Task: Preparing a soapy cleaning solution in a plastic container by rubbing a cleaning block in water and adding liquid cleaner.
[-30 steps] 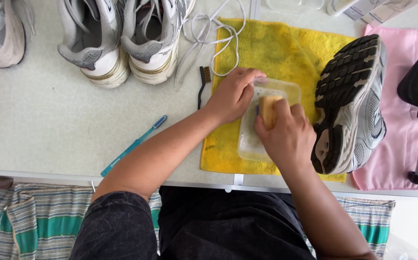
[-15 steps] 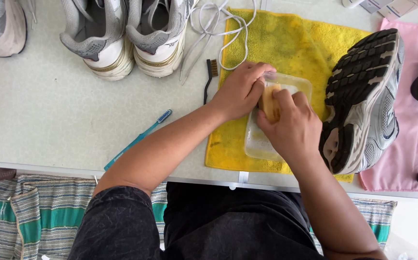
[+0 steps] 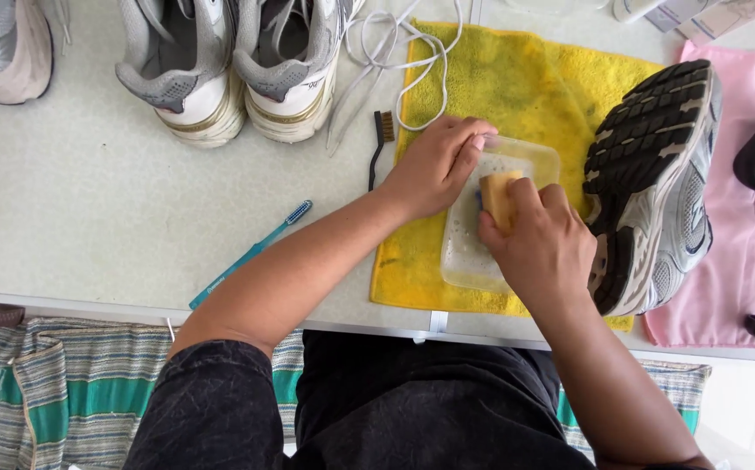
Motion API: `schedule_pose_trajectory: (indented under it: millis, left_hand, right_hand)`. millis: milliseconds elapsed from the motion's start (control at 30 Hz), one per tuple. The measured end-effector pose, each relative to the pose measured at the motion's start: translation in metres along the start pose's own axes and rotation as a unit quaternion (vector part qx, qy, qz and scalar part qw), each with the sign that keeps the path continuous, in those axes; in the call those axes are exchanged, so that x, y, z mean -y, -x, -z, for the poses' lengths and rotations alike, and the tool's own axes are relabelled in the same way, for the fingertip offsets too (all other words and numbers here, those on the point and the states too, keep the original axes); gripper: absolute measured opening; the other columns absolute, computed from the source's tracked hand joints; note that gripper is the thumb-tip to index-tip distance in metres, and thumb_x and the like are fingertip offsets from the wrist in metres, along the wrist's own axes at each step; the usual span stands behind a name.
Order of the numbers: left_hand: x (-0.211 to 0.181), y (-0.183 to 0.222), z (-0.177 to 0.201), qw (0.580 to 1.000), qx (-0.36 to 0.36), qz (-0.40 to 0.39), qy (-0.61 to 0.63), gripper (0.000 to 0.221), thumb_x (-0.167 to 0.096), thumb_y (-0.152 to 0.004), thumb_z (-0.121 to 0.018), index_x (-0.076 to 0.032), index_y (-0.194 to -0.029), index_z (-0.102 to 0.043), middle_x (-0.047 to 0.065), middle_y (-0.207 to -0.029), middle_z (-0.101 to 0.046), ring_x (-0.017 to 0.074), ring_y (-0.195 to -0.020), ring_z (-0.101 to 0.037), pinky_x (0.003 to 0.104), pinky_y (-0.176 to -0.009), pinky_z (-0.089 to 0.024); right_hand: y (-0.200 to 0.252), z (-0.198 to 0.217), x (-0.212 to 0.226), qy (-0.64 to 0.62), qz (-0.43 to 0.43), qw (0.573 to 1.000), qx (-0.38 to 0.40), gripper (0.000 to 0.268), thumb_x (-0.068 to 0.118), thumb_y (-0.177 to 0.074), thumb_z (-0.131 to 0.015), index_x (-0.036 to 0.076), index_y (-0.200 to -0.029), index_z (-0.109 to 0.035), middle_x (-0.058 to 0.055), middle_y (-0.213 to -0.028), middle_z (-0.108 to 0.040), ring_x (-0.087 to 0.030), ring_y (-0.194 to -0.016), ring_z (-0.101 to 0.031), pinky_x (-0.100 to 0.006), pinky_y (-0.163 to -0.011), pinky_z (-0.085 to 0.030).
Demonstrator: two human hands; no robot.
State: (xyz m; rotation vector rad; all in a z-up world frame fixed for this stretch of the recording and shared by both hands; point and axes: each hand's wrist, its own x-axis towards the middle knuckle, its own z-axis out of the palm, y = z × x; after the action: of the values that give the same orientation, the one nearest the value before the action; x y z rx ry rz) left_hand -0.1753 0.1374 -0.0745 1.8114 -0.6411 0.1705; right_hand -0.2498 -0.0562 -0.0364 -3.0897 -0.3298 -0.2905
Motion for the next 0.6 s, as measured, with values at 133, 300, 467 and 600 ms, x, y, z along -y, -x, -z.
schedule_pose_trajectory:
  millis: [133,300,467,600]
  left_hand:
    - [-0.008,-0.003,0.004,1.0,0.002,0.003,-0.009,0.038,-0.028,-0.11,-0.031,-0.006,-0.121,-0.061,0.021,-0.09,-0.071,0.051,-0.104,-0.063,0.058,-0.091,-0.054]
    - [0.004,-0.002,0.001,1.0,0.012,0.0,-0.011,0.036,-0.029,-0.109,-0.032,-0.01,-0.123,-0.06,0.021,-0.098,-0.071,0.0488,-0.107,-0.063,0.057,-0.093,-0.053]
    - [0.004,0.0,-0.004,1.0,0.008,0.011,-0.013,0.038,-0.029,-0.11,-0.032,-0.009,-0.123,-0.06,0.02,-0.101,-0.073,0.0465,-0.108,-0.064,0.055,-0.094,-0.054]
    - [0.003,-0.002,-0.001,1.0,0.012,0.014,-0.007,0.033,-0.025,-0.109,-0.035,-0.009,-0.122,-0.06,0.02,-0.1,-0.072,0.0483,-0.109,-0.064,0.057,-0.095,-0.053]
  right_hand:
    - [-0.022,-0.012,0.002,0.001,-0.007,0.999,-0.033,0.048,0.051,-0.081,-0.078,0.018,-0.115,-0.066,-0.007,-0.091,-0.058,-0.035,-0.073,-0.072,-0.046,-0.063,-0.057]
    - [-0.002,0.005,0.012,-0.02,-0.002,1.0,0.0,0.042,0.052,-0.083,-0.075,0.021,-0.111,-0.068,-0.004,-0.088,-0.057,-0.029,-0.069,-0.07,-0.04,-0.059,-0.055]
    - [-0.011,-0.007,0.006,0.085,-0.014,0.994,-0.067,0.046,0.053,-0.078,-0.079,0.024,-0.111,-0.067,-0.001,-0.09,-0.054,-0.026,-0.07,-0.07,-0.037,-0.059,-0.056]
    - [0.001,0.01,0.018,-0.013,0.0,1.0,-0.016,0.042,0.051,-0.082,-0.076,0.021,-0.111,-0.067,-0.003,-0.087,-0.055,-0.03,-0.07,-0.071,-0.042,-0.056,-0.056]
